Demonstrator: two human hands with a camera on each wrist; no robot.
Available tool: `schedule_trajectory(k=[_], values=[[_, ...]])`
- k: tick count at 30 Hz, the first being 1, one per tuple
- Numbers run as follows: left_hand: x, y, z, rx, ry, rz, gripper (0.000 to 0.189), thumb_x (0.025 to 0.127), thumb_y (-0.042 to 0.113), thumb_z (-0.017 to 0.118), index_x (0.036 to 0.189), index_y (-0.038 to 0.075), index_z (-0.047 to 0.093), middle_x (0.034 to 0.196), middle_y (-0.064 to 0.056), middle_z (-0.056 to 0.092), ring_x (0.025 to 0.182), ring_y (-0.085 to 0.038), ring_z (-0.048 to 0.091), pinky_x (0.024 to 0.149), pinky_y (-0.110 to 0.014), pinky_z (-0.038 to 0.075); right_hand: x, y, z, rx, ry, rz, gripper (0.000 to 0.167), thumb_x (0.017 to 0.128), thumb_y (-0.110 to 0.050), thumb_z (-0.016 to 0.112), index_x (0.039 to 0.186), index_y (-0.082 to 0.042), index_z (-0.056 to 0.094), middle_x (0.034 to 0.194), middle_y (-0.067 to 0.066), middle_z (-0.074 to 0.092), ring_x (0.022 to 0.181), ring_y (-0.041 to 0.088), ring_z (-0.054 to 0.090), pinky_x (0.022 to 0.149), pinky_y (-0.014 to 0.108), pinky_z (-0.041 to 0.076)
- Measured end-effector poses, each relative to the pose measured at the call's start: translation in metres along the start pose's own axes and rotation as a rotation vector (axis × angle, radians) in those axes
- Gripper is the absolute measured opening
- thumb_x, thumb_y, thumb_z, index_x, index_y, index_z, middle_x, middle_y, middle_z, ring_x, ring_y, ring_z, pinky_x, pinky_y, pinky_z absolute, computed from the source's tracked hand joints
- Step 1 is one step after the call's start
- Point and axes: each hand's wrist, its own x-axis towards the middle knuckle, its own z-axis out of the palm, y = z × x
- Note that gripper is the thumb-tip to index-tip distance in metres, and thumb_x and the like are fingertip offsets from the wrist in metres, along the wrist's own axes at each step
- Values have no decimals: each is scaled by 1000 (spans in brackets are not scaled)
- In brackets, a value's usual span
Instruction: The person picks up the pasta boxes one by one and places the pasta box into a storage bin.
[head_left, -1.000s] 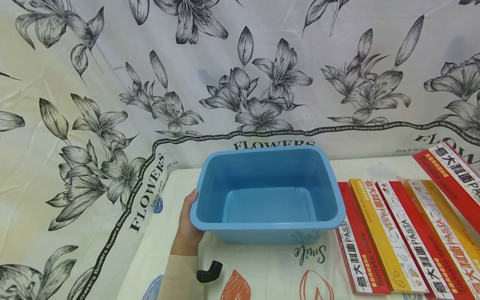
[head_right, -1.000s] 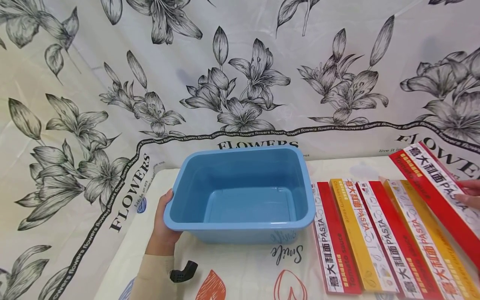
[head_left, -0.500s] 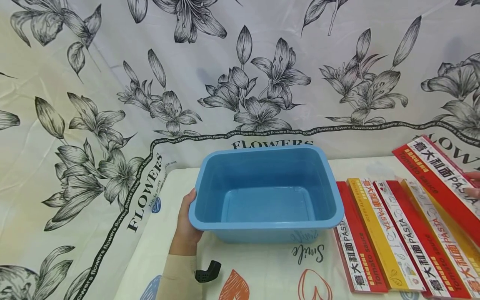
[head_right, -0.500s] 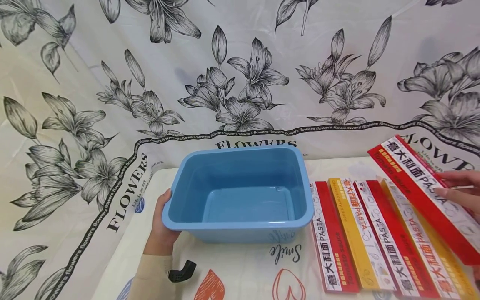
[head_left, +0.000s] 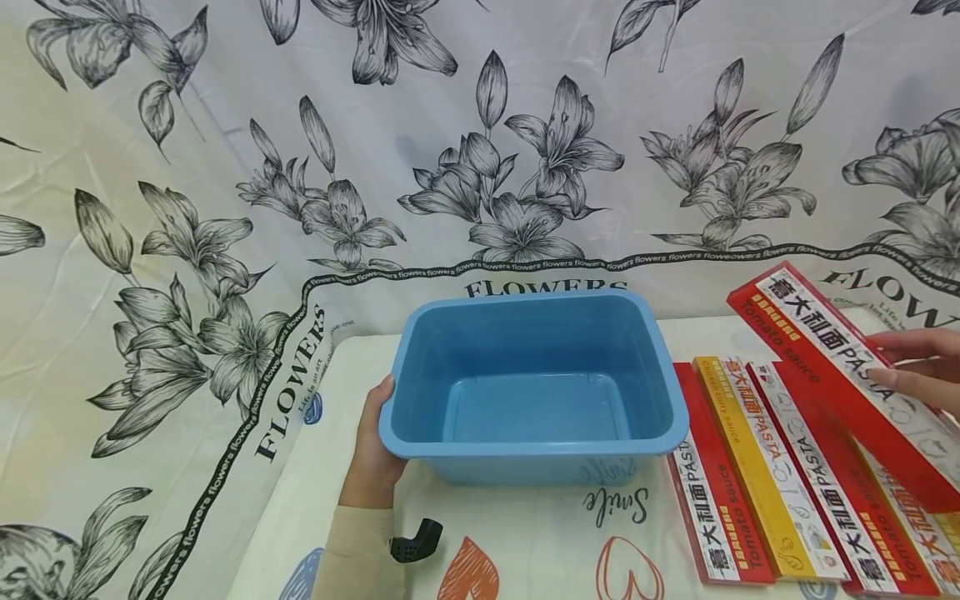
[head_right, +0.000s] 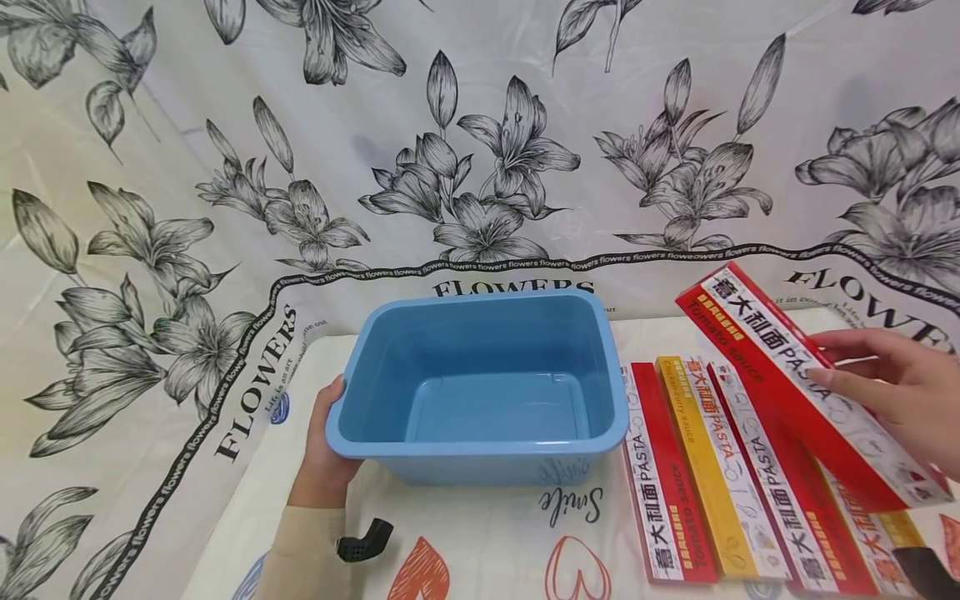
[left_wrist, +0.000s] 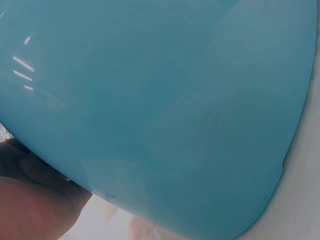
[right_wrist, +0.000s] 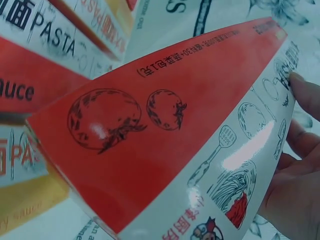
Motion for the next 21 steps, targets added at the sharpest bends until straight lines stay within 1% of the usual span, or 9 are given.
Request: schedule_trajectory(k=[1, 2, 5, 9, 12, 14, 17, 19, 21], values=[[0, -1, 0, -4, 1, 0, 75, 107, 58, 36, 168, 15, 40, 163, -28, 40, 146, -54, 34, 111, -73, 31, 0, -5, 1, 16, -20, 5, 40, 110, -24, 70, 135, -46, 48, 102, -36, 54, 74, 9, 71, 54, 43, 61], [0, -1, 0, -7, 1, -1, 75, 107, 58, 36, 168, 15, 40, 163, -27, 40, 147, -54, 34, 111, -73, 31, -1, -12, 3, 35, -33, 8, 41, 109, -23, 70, 129, -51, 47, 101, -35, 56, 73, 12, 72, 54, 43, 61], [0, -2, -1, -12, 5, -3, 75, 106, 58, 36, 168, 15, 40, 164, -27, 40, 147, -54, 34, 111, -75, 30, -5, -33, 8, 73, -60, 4, 45, 109, -17, 71, 125, -53, 49, 102, -32, 58, 74, 15, 71, 54, 41, 61], [1, -2, -1, 3, 13, -12, 76, 106, 59, 37, 168, 16, 41, 163, -26, 42, 146, -52, 36, 111, -74, 31, -10, -53, 13, 73, -73, -32, 47, 108, -12, 71, 129, -50, 53, 107, -29, 58, 77, 12, 70, 55, 37, 60], [1, -1, -1, 14, 23, -20, 76, 105, 60, 38, 168, 17, 42, 163, -24, 43, 146, -51, 38, 110, -72, 34, -10, -66, 17, 46, -79, -58, 41, 107, -12, 72, 136, -38, 57, 111, -23, 59, 78, 13, 70, 56, 37, 60], [1, 0, -1, 17, 27, -23, 76, 105, 60, 38, 167, 17, 43, 163, -24, 44, 145, -50, 39, 110, -72, 34, -12, -78, 19, 20, -92, -66, 41, 108, -11, 71, 145, -23, 58, 118, -8, 64, 79, 16, 71, 56, 37, 60], [1, 0, -2, 16, 27, -25, 75, 105, 60, 38, 167, 18, 43, 162, -23, 44, 145, -50, 39, 110, -71, 35, -14, -101, 21, -21, -134, -65, 50, 109, -12, 68, 154, -1, 49, 126, 18, 64, 83, 22, 72, 56, 37, 60], [1, 0, -2, 15, 22, -25, 76, 105, 60, 38, 168, 18, 42, 162, -23, 44, 144, -50, 39, 109, -71, 36, -15, -114, 21, -34, -177, -66, 55, 111, -13, 66, 157, 5, 43, 131, 31, 60, 85, 26, 72, 56, 36, 60], [1, 0, -2, 17, 16, -25, 76, 105, 61, 38, 168, 18, 42, 162, -23, 44, 144, -50, 39, 109, -70, 36, -16, -124, 21, -39, -194, -73, 55, 111, -14, 66, 157, 4, 43, 133, 32, 60, 86, 27, 73, 56, 36, 59]])
